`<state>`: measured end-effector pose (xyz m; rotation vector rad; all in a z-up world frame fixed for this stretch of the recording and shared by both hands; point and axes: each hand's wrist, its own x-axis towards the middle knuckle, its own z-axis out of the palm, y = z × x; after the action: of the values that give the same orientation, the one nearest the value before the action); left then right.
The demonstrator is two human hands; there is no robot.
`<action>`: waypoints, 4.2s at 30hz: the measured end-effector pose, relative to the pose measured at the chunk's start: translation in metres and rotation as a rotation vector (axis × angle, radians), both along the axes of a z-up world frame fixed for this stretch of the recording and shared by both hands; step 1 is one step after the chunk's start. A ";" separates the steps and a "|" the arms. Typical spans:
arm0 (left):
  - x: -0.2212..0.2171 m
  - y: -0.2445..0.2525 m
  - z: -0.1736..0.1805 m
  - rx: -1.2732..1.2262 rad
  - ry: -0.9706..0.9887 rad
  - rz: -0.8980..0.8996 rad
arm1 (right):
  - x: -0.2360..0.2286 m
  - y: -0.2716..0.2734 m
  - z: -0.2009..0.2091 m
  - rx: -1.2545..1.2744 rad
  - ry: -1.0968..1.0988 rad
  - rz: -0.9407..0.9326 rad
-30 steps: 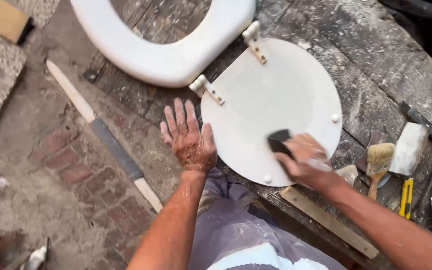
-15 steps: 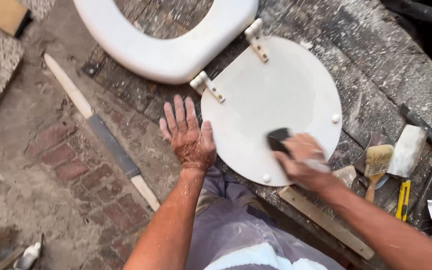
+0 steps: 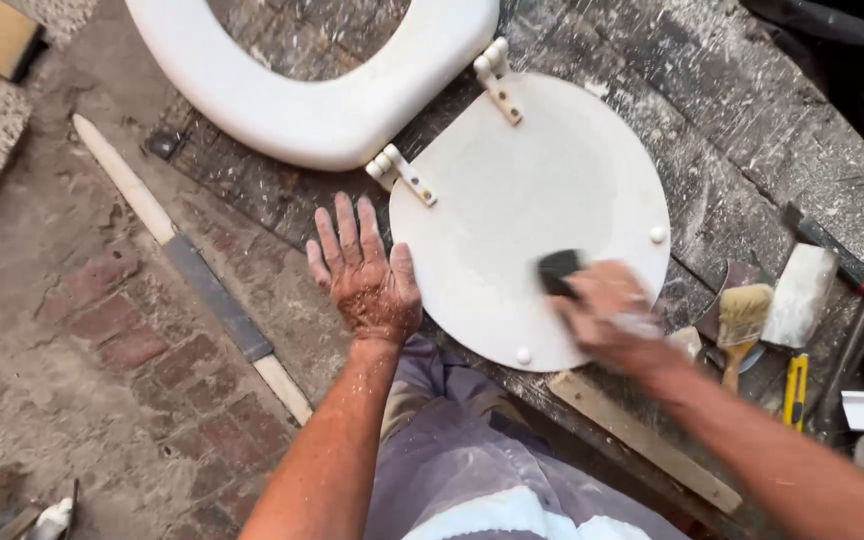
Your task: Sanding the surface of a toilet seat lid using a sanding block on a workbench
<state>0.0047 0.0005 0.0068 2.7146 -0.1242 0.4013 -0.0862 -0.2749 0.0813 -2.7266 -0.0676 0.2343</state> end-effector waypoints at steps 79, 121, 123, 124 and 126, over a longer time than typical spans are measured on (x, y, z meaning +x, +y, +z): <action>0.000 -0.006 0.003 -0.029 -0.001 -0.017 | 0.001 -0.034 0.011 -0.011 0.017 0.297; -0.008 -0.001 0.002 -0.042 -0.034 -0.045 | -0.033 -0.100 -0.008 -0.084 -0.096 0.036; -0.008 -0.005 0.006 -0.042 -0.043 -0.015 | -0.030 -0.145 -0.014 -0.326 -0.482 -0.122; -0.010 -0.007 0.022 -0.036 -0.049 -0.023 | -0.028 -0.142 0.010 -0.322 -0.487 -0.132; -0.016 -0.017 0.049 -0.043 0.086 0.010 | -0.031 -0.141 0.057 -0.326 -0.253 -0.373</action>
<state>-0.0112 -0.0169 0.0557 2.6864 -0.0780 0.2858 -0.1176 -0.4163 0.1382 -3.0046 0.4415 -0.2258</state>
